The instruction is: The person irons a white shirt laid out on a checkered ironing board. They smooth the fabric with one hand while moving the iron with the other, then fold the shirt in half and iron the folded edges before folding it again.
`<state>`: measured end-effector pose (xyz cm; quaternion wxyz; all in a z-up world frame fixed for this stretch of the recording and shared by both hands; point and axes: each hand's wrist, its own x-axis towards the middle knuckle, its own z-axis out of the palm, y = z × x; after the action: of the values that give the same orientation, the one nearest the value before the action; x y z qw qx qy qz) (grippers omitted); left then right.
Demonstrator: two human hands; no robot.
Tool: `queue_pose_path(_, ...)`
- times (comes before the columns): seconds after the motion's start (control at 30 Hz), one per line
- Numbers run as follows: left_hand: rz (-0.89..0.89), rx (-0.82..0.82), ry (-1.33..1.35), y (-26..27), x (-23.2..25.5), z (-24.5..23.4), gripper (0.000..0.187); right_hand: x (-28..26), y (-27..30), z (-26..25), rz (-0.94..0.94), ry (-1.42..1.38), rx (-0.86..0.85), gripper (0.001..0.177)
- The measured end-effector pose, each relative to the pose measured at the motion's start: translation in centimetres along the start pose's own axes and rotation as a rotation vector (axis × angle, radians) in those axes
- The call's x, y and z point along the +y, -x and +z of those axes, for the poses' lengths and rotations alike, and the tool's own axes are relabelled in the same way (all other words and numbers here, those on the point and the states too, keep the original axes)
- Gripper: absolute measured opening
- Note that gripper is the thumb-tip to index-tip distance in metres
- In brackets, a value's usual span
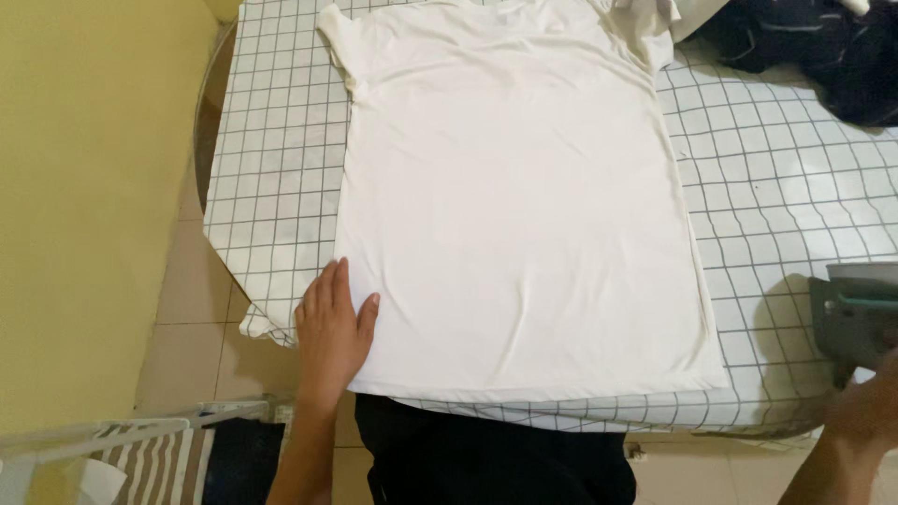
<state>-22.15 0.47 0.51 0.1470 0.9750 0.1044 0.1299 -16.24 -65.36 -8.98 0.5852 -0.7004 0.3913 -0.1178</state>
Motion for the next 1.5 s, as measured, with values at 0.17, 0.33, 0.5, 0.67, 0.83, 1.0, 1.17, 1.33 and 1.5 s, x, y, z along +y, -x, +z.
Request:
queue_pose_path(0.17, -0.288, -0.050, 0.112, 3.7, 1.8, -3.7, 0.078, -0.5, 10.6, 1.0, -0.302, 0.153, 0.193, 0.044)
queue_pose_path(0.33, -0.611, -0.364, 0.164, 4.0, 1.8, -4.3, 0.054, -2.6, 17.2, 6.1, -0.816, 0.700, -0.025, 0.045)
queue_pose_path(0.5, -0.083, 0.091, 0.102, 4.2, 0.2, -1.8, 0.028, -8.2, 17.5, 11.2, -0.873, 0.977, -0.005, 0.066)
queue_pose_path(0.67, -0.292, 0.032, 0.934, 5.2, 0.2, 0.0, 0.029, -11.3, 18.4, 12.5, -0.559, 0.784, -0.305, 0.055)
queue_pose_path(0.83, -0.301, 0.117, 1.150, 5.1, -0.2, -1.8, 0.043, -12.0, 17.7, 10.9, -0.345, 0.514, -0.392, 0.050)
queue_pose_path(1.0, -0.269, 0.104, 1.089, 5.7, -0.8, -2.8, 0.040, -11.7, 17.8, 9.8, -0.407, 0.438, -0.447, 0.047)
queue_pose_path(1.17, -0.288, 0.036, 1.079, 7.1, -2.1, -2.8, 0.029, -11.3, 18.2, 8.7, -0.252, 0.349, -0.491, 0.053)
queue_pose_path(1.33, -0.261, 0.065, 1.314, 7.4, -3.7, -3.7, 0.024, -9.0, 17.0, 6.9, -0.223, -0.040, -0.612, 0.050)
queue_pose_path(1.5, -0.363, 0.112, 1.435, 6.6, -4.7, -5.0, 0.022, -7.3, 14.9, 7.2, -0.098, -0.143, -0.782, 0.037)
